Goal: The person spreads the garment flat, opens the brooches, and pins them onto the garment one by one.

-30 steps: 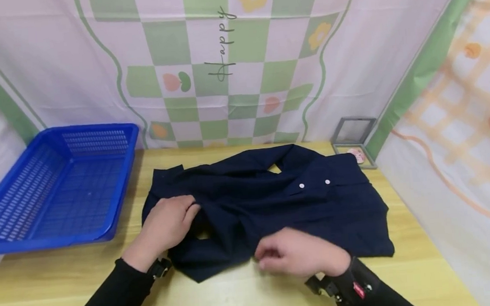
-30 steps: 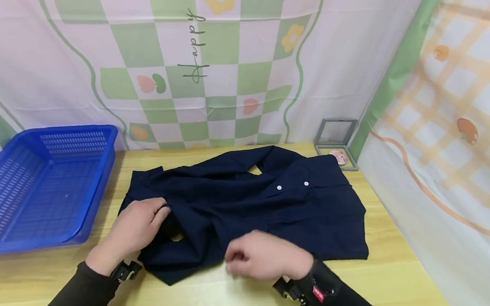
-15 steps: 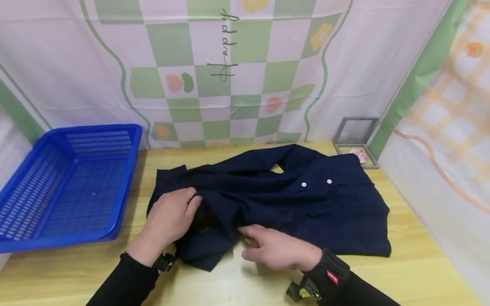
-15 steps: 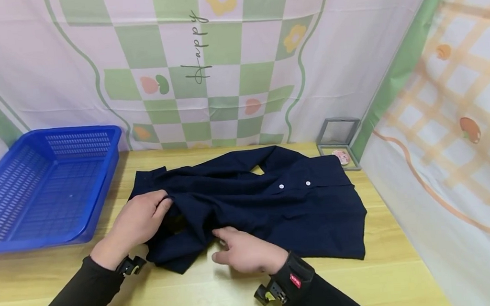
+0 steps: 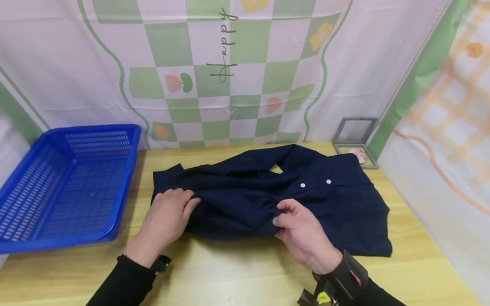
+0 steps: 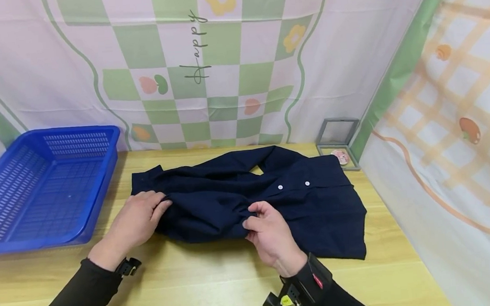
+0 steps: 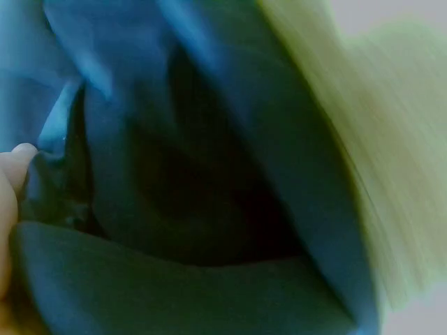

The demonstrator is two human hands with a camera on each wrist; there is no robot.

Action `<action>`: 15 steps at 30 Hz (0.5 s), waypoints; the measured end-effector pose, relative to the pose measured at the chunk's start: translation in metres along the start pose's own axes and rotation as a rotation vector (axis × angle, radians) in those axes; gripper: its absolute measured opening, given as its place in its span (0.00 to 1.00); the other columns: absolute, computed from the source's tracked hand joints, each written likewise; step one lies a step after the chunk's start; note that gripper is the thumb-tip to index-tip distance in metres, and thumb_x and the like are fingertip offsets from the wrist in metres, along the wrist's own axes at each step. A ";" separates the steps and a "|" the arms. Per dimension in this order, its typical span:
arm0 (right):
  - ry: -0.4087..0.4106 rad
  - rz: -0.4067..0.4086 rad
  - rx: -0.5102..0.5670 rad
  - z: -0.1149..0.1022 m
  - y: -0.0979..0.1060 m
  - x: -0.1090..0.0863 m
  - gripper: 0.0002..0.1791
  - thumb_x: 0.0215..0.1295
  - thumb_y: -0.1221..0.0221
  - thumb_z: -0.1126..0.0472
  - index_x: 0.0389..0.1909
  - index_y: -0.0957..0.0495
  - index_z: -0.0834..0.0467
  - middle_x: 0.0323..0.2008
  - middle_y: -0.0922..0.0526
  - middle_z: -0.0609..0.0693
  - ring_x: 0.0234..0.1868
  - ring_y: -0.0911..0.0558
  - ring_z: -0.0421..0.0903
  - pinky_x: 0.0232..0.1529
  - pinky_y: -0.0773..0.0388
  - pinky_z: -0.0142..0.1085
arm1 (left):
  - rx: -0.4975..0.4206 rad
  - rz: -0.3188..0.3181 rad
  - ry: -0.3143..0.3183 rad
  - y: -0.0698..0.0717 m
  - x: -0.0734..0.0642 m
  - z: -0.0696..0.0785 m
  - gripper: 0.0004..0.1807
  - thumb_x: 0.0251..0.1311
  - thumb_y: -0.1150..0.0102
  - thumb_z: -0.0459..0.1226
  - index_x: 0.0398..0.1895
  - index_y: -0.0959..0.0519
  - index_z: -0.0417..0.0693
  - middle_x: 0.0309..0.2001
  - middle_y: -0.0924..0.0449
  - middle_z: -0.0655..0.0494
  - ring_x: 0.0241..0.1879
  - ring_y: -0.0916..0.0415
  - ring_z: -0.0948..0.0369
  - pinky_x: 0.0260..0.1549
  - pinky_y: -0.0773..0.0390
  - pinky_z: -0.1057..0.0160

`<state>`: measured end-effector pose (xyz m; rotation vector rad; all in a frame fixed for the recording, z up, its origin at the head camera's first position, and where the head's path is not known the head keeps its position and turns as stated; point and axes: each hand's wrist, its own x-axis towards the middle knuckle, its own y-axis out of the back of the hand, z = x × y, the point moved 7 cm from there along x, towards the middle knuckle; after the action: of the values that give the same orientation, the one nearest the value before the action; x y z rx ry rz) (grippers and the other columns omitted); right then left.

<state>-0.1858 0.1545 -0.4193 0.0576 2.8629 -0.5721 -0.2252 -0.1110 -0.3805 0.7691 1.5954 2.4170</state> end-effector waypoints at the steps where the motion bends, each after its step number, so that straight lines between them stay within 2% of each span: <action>1: 0.000 -0.008 0.004 -0.001 0.002 0.000 0.15 0.54 0.53 0.81 0.38 0.32 0.61 0.29 0.30 0.51 0.27 0.25 0.44 0.28 0.26 0.33 | 0.007 0.010 -0.007 0.000 0.000 -0.001 0.11 0.74 0.48 0.42 0.36 0.20 0.48 0.29 0.23 0.54 0.36 0.22 0.49 0.39 0.27 0.46; 3: 0.021 -0.008 -0.019 -0.005 0.007 0.002 0.16 0.50 0.57 0.81 0.37 0.30 0.62 0.30 0.31 0.51 0.26 0.27 0.43 0.26 0.30 0.31 | 0.015 0.027 -0.017 0.002 0.000 -0.002 0.10 0.74 0.47 0.42 0.36 0.20 0.47 0.29 0.23 0.54 0.35 0.23 0.49 0.38 0.28 0.47; 5: 0.087 0.044 -0.087 -0.013 0.015 0.005 0.16 0.50 0.58 0.81 0.36 0.29 0.64 0.30 0.31 0.51 0.23 0.29 0.41 0.23 0.32 0.28 | 0.015 0.038 -0.019 0.003 0.000 -0.003 0.09 0.73 0.46 0.41 0.38 0.19 0.47 0.30 0.23 0.55 0.34 0.24 0.50 0.36 0.29 0.49; 7: 0.169 0.114 -0.203 -0.023 0.023 0.006 0.14 0.54 0.57 0.81 0.38 0.28 0.67 0.30 0.30 0.53 0.23 0.31 0.41 0.24 0.34 0.28 | 0.018 0.046 -0.024 0.004 0.000 -0.003 0.09 0.73 0.45 0.41 0.40 0.18 0.47 0.30 0.23 0.55 0.34 0.26 0.51 0.35 0.31 0.51; 9: 0.237 0.167 -0.356 -0.032 0.028 0.005 0.13 0.58 0.53 0.80 0.43 0.28 0.69 0.36 0.27 0.55 0.29 0.29 0.41 0.30 0.31 0.28 | 0.024 0.048 -0.025 0.005 0.000 -0.003 0.09 0.73 0.45 0.41 0.43 0.17 0.48 0.31 0.23 0.55 0.33 0.27 0.52 0.34 0.32 0.52; 11: 0.276 0.156 -0.563 -0.037 0.025 0.000 0.16 0.62 0.48 0.76 0.51 0.30 0.68 0.43 0.24 0.58 0.37 0.24 0.44 0.39 0.28 0.32 | 0.028 0.047 -0.020 0.005 0.001 -0.002 0.10 0.73 0.45 0.41 0.44 0.17 0.47 0.32 0.22 0.55 0.34 0.28 0.52 0.35 0.32 0.52; 13: 0.324 0.104 -0.855 -0.037 0.016 -0.008 0.25 0.63 0.42 0.69 0.61 0.34 0.65 0.53 0.26 0.60 0.49 0.24 0.50 0.48 0.26 0.39 | 0.041 0.050 -0.008 0.005 0.001 -0.002 0.11 0.73 0.46 0.41 0.45 0.17 0.46 0.33 0.22 0.53 0.34 0.28 0.52 0.36 0.32 0.52; 15: 0.457 0.081 -1.153 -0.038 0.004 -0.021 0.34 0.61 0.37 0.61 0.66 0.37 0.62 0.55 0.27 0.62 0.50 0.23 0.55 0.47 0.25 0.46 | 0.051 0.060 0.010 0.006 0.001 -0.002 0.11 0.73 0.45 0.40 0.45 0.17 0.45 0.33 0.21 0.52 0.35 0.28 0.51 0.36 0.33 0.51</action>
<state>-0.1728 0.1728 -0.3824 0.1169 3.0925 1.2649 -0.2262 -0.1145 -0.3755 0.8261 1.6668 2.4332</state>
